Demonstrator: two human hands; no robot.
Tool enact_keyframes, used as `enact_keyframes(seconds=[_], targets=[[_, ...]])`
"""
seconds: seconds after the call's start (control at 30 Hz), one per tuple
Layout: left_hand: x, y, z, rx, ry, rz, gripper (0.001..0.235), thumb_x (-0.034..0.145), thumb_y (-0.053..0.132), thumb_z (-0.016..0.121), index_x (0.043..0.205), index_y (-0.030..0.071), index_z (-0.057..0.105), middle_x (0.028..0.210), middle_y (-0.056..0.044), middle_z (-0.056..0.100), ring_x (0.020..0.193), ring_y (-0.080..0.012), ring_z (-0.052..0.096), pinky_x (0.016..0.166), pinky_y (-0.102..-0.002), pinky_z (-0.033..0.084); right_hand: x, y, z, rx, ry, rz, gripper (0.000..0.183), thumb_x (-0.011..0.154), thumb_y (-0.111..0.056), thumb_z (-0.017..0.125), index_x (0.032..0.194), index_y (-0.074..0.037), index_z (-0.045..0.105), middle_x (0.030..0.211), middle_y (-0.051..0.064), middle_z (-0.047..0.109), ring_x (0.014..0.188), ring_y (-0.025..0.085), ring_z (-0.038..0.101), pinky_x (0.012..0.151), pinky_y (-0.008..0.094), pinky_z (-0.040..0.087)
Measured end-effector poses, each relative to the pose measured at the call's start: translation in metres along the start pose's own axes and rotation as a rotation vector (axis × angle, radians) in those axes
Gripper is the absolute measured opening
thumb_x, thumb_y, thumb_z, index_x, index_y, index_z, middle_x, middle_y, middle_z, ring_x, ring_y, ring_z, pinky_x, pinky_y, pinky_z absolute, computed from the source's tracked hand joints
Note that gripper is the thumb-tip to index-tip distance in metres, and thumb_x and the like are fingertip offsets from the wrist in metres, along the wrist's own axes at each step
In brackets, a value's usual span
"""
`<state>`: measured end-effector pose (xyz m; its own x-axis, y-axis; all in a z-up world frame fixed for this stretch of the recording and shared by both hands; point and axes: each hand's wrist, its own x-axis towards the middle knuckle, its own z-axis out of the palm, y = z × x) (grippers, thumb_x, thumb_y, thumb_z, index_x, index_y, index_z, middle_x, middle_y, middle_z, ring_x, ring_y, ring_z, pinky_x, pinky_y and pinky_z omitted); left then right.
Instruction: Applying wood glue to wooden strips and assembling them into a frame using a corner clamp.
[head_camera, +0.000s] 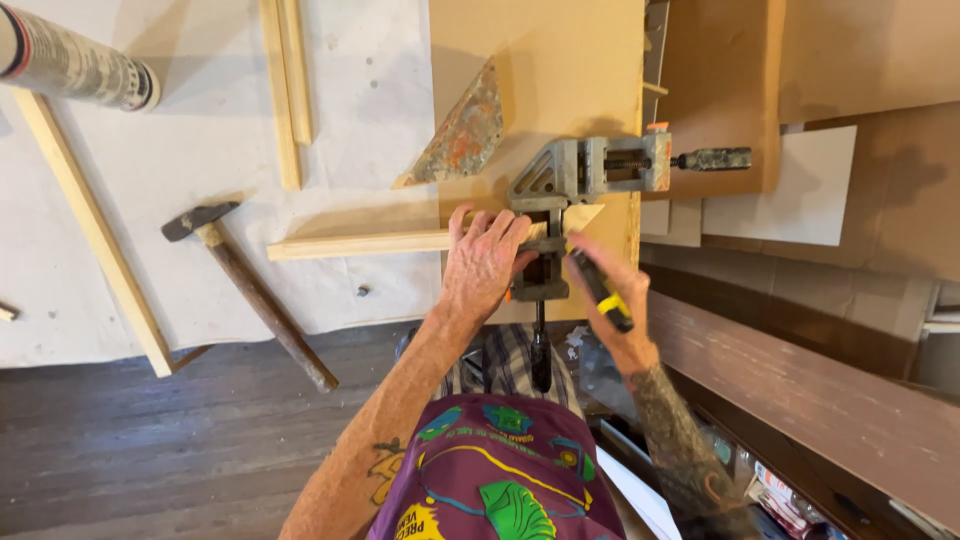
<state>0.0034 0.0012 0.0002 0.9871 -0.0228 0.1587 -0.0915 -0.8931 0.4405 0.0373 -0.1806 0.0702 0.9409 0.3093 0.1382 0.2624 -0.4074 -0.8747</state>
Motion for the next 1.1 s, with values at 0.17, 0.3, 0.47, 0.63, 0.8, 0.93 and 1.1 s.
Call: enact_keyframes(seconds=[0.17, 0.3, 0.47, 0.63, 0.8, 0.93, 1.1], targets=[[-0.001, 0.001, -0.002, 0.010, -0.001, -0.005, 0.042, 0.082, 0.041, 0.081, 0.109, 0.018, 0.058, 0.094, 0.002, 0.054, 0.099, -0.0181, 0.061, 0.112, -0.049, 0.031, 0.002, 0.011, -0.006, 0.004, -0.020, -0.070, 0.033, 0.093, 0.003, 0.072, 0.126, -0.005, 0.074, 0.121, 0.021, 0.074, 0.118, 0.037, 0.067, 0.099, 0.048, 0.053], [0.004, 0.004, -0.011, 0.009, -0.008, 0.004, 0.040, 0.083, 0.037, 0.080, 0.110, 0.017, 0.059, 0.094, 0.001, 0.054, 0.098, -0.0193, 0.062, 0.112, -0.050, 0.031, 0.004, 0.019, -0.012, 0.006, -0.039, -0.084, 0.036, 0.093, 0.004, 0.072, 0.127, -0.007, 0.072, 0.121, 0.021, 0.073, 0.116, 0.039, 0.067, 0.100, 0.052, 0.052], [0.005, 0.004, -0.009, 0.012, -0.009, 0.007, 0.040, 0.082, 0.038, 0.081, 0.110, 0.018, 0.059, 0.094, 0.001, 0.054, 0.098, -0.0192, 0.062, 0.113, -0.051, 0.030, 0.005, 0.021, -0.012, 0.041, -0.092, -0.111, 0.040, 0.093, 0.001, 0.069, 0.132, -0.008, 0.070, 0.127, 0.022, 0.071, 0.122, 0.038, 0.065, 0.103, 0.050, 0.050], [0.004, 0.001, -0.001, 0.024, 0.012, 0.024, 0.044, 0.079, 0.040, 0.082, 0.109, 0.018, 0.058, 0.094, 0.001, 0.054, 0.099, -0.0189, 0.061, 0.113, -0.050, 0.030, 0.002, 0.035, -0.011, 0.015, -0.099, -0.119, 0.044, 0.094, 0.003, 0.066, 0.137, -0.009, 0.066, 0.129, 0.024, 0.068, 0.121, 0.040, 0.064, 0.104, 0.053, 0.049], [0.002, -0.001, 0.009, 0.010, 0.011, 0.017, 0.046, 0.078, 0.040, 0.082, 0.110, 0.018, 0.058, 0.096, 0.001, 0.055, 0.099, -0.0196, 0.062, 0.113, -0.051, 0.030, 0.006, 0.038, -0.018, 0.014, -0.021, -0.067, 0.031, 0.096, -0.002, 0.070, 0.127, -0.006, 0.072, 0.126, 0.020, 0.072, 0.122, 0.036, 0.065, 0.101, 0.046, 0.051], [0.001, -0.001, 0.006, 0.000, 0.006, 0.016, 0.042, 0.079, 0.042, 0.080, 0.105, 0.018, 0.058, 0.092, 0.001, 0.054, 0.097, -0.0198, 0.061, 0.114, -0.050, 0.030, 0.000, 0.024, -0.014, 0.050, -0.072, -0.002, 0.030, 0.088, 0.000, 0.078, 0.117, -0.007, 0.077, 0.117, 0.022, 0.075, 0.112, 0.039, 0.070, 0.096, 0.049, 0.055], [0.001, -0.001, 0.004, 0.004, 0.018, 0.008, 0.040, 0.080, 0.042, 0.080, 0.103, 0.018, 0.057, 0.091, 0.001, 0.053, 0.096, -0.0195, 0.061, 0.114, -0.049, 0.029, 0.005, -0.020, -0.014, -0.034, -0.100, 0.032, 0.028, 0.089, -0.005, 0.080, 0.116, -0.011, 0.077, 0.116, 0.016, 0.077, 0.109, 0.036, 0.072, 0.090, 0.042, 0.058]])
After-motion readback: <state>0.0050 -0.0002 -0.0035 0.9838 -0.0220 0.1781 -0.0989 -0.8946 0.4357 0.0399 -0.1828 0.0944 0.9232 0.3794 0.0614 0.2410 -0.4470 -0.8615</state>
